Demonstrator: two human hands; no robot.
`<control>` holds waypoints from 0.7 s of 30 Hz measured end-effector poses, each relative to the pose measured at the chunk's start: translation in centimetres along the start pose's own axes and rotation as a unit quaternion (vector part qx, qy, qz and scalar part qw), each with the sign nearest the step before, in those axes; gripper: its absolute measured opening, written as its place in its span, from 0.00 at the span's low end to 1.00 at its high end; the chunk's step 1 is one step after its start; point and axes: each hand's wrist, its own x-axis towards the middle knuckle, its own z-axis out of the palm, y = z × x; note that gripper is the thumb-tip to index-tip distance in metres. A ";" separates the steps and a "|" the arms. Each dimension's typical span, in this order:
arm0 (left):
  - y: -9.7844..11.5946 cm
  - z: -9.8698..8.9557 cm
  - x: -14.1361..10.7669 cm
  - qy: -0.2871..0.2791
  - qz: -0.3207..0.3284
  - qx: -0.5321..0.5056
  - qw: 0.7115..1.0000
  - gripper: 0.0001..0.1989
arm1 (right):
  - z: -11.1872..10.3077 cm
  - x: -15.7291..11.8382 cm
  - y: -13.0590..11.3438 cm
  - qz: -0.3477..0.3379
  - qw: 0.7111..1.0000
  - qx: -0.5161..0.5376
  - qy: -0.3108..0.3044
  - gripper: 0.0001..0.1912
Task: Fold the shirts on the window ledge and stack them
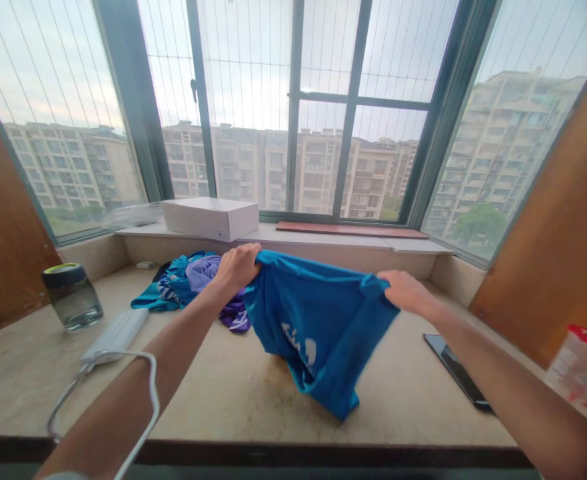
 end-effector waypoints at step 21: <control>0.4 5.9 -7.7 -0.190 0.252 0.020 0.949 0.04 | 1.3 -8.0 5.7 -0.004 0.995 0.041 -0.086 0.09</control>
